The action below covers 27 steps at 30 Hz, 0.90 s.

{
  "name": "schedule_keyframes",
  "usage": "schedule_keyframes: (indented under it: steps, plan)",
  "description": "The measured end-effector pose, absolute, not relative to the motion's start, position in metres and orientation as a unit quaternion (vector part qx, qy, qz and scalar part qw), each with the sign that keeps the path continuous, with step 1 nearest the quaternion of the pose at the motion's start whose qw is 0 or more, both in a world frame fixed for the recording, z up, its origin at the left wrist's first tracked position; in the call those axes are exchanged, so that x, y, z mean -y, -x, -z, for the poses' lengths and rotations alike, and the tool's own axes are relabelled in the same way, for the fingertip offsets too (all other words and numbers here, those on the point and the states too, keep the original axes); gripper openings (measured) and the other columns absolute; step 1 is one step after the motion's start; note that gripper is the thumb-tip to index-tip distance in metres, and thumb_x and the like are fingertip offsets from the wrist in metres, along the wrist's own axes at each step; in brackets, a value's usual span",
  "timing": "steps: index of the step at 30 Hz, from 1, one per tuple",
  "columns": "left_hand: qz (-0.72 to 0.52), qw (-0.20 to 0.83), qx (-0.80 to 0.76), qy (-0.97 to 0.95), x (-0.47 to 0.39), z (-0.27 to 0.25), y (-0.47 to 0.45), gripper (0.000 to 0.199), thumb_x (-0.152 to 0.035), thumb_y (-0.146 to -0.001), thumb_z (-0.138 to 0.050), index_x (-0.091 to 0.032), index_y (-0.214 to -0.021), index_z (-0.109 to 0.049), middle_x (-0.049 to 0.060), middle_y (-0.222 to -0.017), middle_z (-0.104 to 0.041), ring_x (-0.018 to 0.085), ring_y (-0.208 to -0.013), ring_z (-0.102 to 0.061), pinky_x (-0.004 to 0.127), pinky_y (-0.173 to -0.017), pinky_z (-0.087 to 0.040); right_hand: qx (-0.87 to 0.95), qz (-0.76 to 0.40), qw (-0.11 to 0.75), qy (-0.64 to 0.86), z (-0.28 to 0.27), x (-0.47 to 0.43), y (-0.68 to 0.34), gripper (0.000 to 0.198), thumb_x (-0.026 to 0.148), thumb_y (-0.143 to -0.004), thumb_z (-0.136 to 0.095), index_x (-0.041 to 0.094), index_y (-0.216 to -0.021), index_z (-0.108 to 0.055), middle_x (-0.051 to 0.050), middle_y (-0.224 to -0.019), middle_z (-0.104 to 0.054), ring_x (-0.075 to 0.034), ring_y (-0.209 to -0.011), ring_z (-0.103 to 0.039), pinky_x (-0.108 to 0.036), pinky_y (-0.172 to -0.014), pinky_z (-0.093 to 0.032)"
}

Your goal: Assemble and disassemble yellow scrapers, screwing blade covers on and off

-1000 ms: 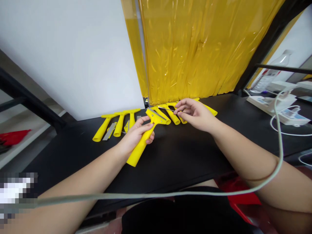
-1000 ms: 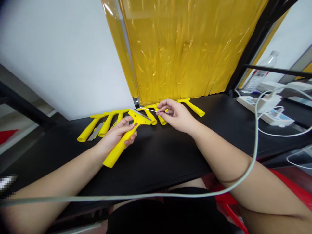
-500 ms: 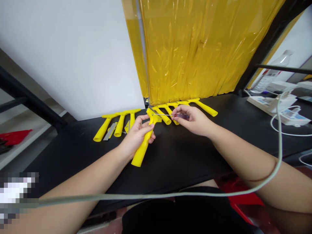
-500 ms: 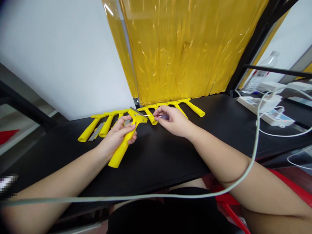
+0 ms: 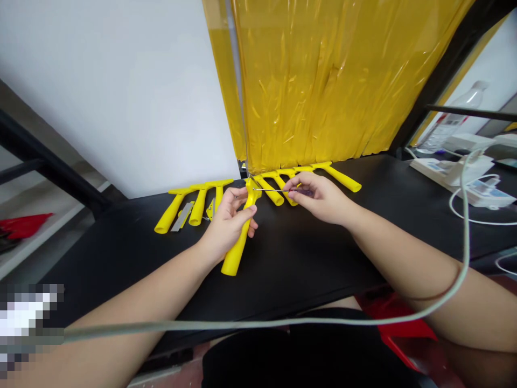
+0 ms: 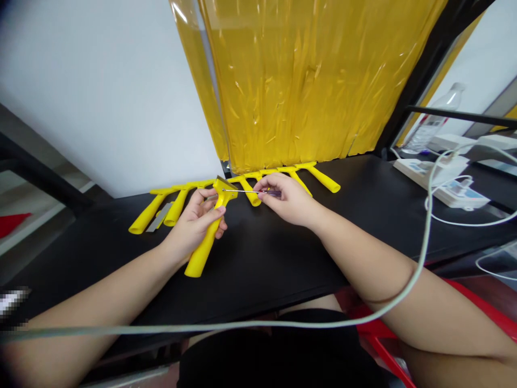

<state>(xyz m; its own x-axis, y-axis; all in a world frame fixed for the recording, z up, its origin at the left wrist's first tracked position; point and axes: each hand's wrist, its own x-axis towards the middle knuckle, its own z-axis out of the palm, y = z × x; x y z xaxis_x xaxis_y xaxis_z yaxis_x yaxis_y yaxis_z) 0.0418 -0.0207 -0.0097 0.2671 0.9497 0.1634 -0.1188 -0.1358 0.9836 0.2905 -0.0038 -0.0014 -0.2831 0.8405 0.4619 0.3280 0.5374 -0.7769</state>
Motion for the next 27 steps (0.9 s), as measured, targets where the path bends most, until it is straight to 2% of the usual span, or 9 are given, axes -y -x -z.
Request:
schedule_keyframes:
  steps: [4, 7, 9, 13, 15, 17, 21, 24, 27]
  plan:
    - [-0.491, 0.507, -0.371, -0.604, 0.021, 0.011, -0.043, 0.043, -0.036, -0.084, -0.078, -0.023, -0.109, -0.045, 0.008, -0.139, -0.054, 0.004, -0.054, -0.063, 0.022, -0.042, -0.053, 0.744, -0.282, 0.458, 0.395, 0.000, 0.003, -0.290, 0.020, 0.034, -0.091, -0.069, 0.018, -0.101, -0.070, -0.008, -0.096, -0.069, -0.020, -0.085, -0.065, -0.035, -0.077, -0.052]
    - [-0.491, 0.483, -0.370, -0.623, 0.022, 0.014, -0.043, 0.038, -0.035, -0.086, -0.075, -0.023, -0.110, -0.047, 0.009, -0.142, -0.052, 0.004, -0.054, -0.063, 0.022, -0.042, -0.054, 0.729, -0.324, 0.449, 0.403, 0.000, 0.004, -0.287, 0.023, 0.039, -0.097, -0.062, 0.017, -0.103, -0.065, -0.003, -0.079, -0.064, -0.016, -0.067, -0.056, -0.031, -0.064, -0.046]
    - [-0.487, 0.472, -0.369, -0.636, 0.023, 0.015, -0.043, 0.036, -0.034, -0.088, -0.074, -0.023, -0.110, -0.048, 0.009, -0.144, -0.052, 0.004, -0.056, -0.063, 0.022, -0.043, -0.055, 0.721, -0.344, 0.449, 0.400, 0.001, 0.005, -0.286, 0.025, 0.042, -0.100, -0.056, 0.018, -0.102, -0.061, 0.002, -0.067, -0.055, -0.014, -0.059, -0.049, -0.029, -0.059, -0.041]
    - [-0.477, 0.467, -0.364, -0.649, 0.022, 0.020, -0.040, 0.036, -0.033, -0.090, -0.073, -0.025, -0.116, -0.049, 0.006, -0.129, -0.060, 0.006, -0.058, -0.065, 0.023, -0.045, -0.057, 0.716, -0.405, 0.434, 0.367, 0.005, 0.006, -0.286, 0.023, 0.044, -0.099, -0.057, 0.022, -0.097, -0.050, 0.009, -0.062, -0.042, -0.011, -0.053, -0.036, -0.027, -0.054, -0.031]
    - [-0.478, 0.463, -0.361, -0.653, 0.020, 0.022, -0.038, 0.036, -0.033, -0.092, -0.071, -0.025, -0.117, -0.048, 0.005, -0.126, -0.061, 0.006, -0.058, -0.065, 0.022, -0.046, -0.057, 0.722, -0.416, 0.422, 0.357, 0.005, 0.007, -0.287, 0.026, 0.040, -0.093, -0.067, 0.023, -0.098, -0.048, 0.009, -0.065, -0.044, -0.010, -0.054, -0.036, -0.026, -0.055, -0.031]
    - [-0.480, 0.454, -0.358, -0.659, 0.019, 0.023, -0.037, 0.035, -0.033, -0.093, -0.070, -0.026, -0.119, -0.048, 0.006, -0.132, -0.060, 0.006, -0.059, -0.065, 0.022, -0.047, -0.058, 0.726, -0.404, 0.419, 0.366, 0.005, 0.007, -0.288, 0.029, 0.036, -0.087, -0.073, 0.022, -0.096, -0.050, 0.007, -0.070, -0.050, -0.011, -0.059, -0.043, -0.027, -0.058, -0.035]
    - [-0.482, 0.438, -0.354, -0.672, 0.019, 0.023, -0.036, 0.034, -0.034, -0.094, -0.069, -0.026, -0.119, -0.048, 0.008, -0.150, -0.050, 0.004, -0.062, -0.066, 0.021, -0.048, -0.058, 0.739, -0.378, 0.392, 0.397, 0.001, 0.006, -0.290, 0.027, 0.043, -0.092, -0.068, 0.019, -0.087, -0.056, -0.001, -0.075, -0.061, -0.013, -0.064, -0.051, -0.028, -0.061, -0.039]
    - [-0.483, 0.431, -0.353, -0.675, 0.020, 0.022, -0.038, 0.033, -0.034, -0.093, -0.069, -0.025, -0.118, -0.048, 0.010, -0.159, -0.042, 0.003, -0.061, -0.065, 0.021, -0.047, -0.058, 0.762, -0.346, 0.367, 0.406, 0.000, 0.005, -0.290, 0.035, 0.049, -0.099, -0.057, 0.018, -0.084, -0.063, 0.001, -0.067, -0.055, -0.013, -0.059, -0.046, -0.029, -0.058, -0.035]
    - [-0.481, 0.431, -0.354, -0.676, 0.021, 0.021, -0.038, 0.033, -0.033, -0.093, -0.069, -0.025, -0.117, -0.048, 0.010, -0.160, -0.042, 0.002, -0.061, -0.065, 0.020, -0.047, -0.058, 0.759, -0.354, 0.369, 0.404, 0.003, 0.006, -0.288, 0.039, 0.051, -0.102, -0.049, 0.018, -0.089, -0.065, 0.004, -0.063, -0.045, -0.011, -0.054, -0.039, -0.028, -0.055, -0.031]
